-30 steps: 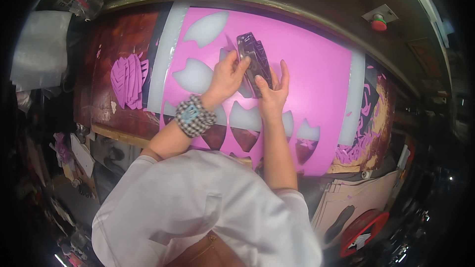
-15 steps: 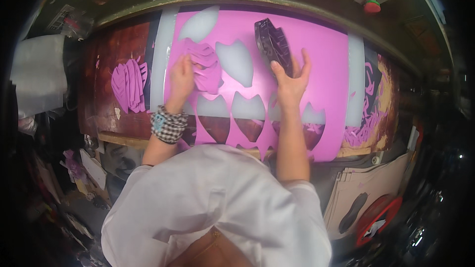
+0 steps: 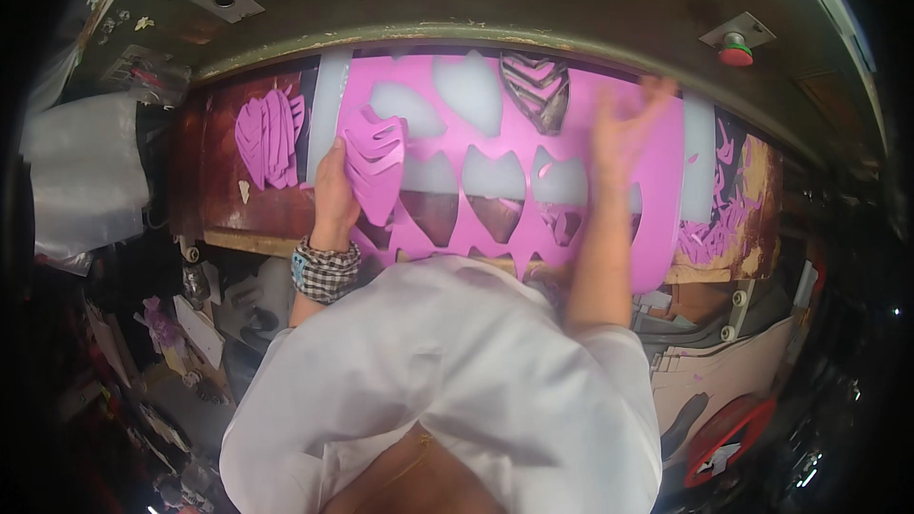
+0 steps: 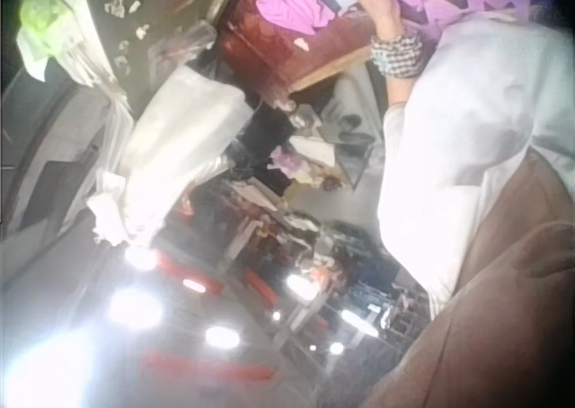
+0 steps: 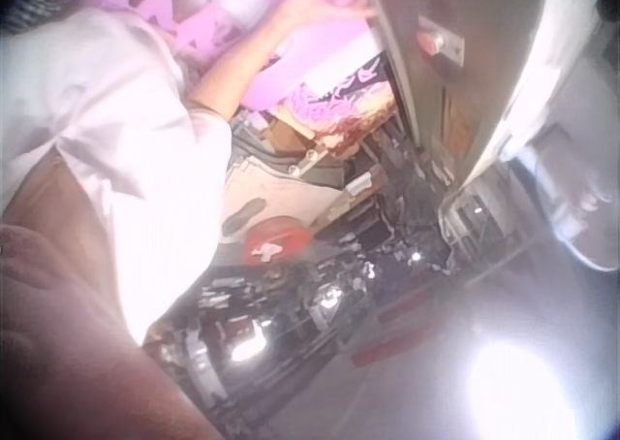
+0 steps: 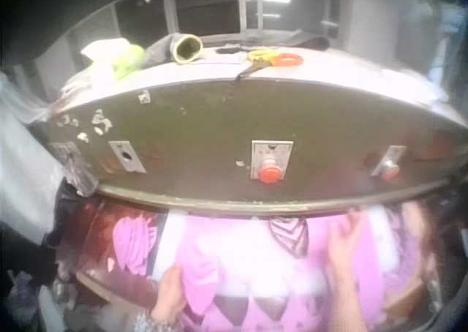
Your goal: The person uses a die-cutting machine to press a metal template into pink foam sheets, then removes the cut shapes and scrap foam. They repeat the cycle with multiple sheets, stacking the finished cutouts and discarding the excess material.
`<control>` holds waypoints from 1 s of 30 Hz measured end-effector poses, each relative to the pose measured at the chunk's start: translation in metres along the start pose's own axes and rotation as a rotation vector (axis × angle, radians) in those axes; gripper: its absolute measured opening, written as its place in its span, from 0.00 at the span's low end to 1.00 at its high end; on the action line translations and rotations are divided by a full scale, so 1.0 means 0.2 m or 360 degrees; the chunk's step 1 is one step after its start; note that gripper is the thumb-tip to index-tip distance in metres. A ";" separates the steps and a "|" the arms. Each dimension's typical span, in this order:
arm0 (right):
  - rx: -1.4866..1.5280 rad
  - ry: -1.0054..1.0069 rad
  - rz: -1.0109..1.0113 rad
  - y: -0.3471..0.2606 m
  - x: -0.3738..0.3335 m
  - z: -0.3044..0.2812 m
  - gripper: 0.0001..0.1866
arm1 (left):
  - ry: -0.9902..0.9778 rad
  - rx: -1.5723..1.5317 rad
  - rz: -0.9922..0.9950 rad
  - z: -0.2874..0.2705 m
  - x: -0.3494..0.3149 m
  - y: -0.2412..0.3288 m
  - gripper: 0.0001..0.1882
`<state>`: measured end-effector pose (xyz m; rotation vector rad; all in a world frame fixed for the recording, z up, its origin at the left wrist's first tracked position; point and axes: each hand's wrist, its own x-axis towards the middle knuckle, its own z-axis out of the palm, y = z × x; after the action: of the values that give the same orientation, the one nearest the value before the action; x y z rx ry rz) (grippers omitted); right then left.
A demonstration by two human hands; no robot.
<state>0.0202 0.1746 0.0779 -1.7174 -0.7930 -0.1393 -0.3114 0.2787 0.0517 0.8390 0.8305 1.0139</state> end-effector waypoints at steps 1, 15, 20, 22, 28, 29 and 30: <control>0.0021 0.0173 0.0007 -0.01 0.09 -0.11 0.44 | 0.0105 0.0177 -0.0040 -0.03 -0.06 0.00 0.17; -0.0361 0.0522 -0.0205 0.03 0.06 -0.53 0.59 | 0.0779 0.2254 0.0860 -0.38 -0.32 -0.21 0.20; -0.0849 0.0295 -0.0165 0.17 -0.12 -0.76 0.52 | 0.0667 0.2221 0.0809 -0.40 -0.34 -0.18 0.23; -0.0825 0.0250 0.0174 0.29 -0.30 -0.87 0.45 | 0.0683 0.2160 0.0865 -0.42 -0.36 -0.19 0.23; -0.0924 0.0246 0.0621 0.59 -0.54 -0.99 0.30 | 0.0691 0.2271 0.0609 -0.46 -0.39 -0.20 0.24; -0.0898 0.0204 0.0673 0.58 -0.53 -1.00 0.28 | 0.0647 0.2269 0.0702 -0.46 -0.40 -0.20 0.24; -0.0942 0.0151 0.0653 0.56 -0.54 -1.01 0.24 | 0.0603 0.2198 0.0594 -0.47 -0.41 -0.19 0.22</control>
<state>0.0644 -0.0637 -0.0035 -2.3765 -0.3236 -0.1838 -0.4050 0.2088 -0.0065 2.0518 1.7947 0.8305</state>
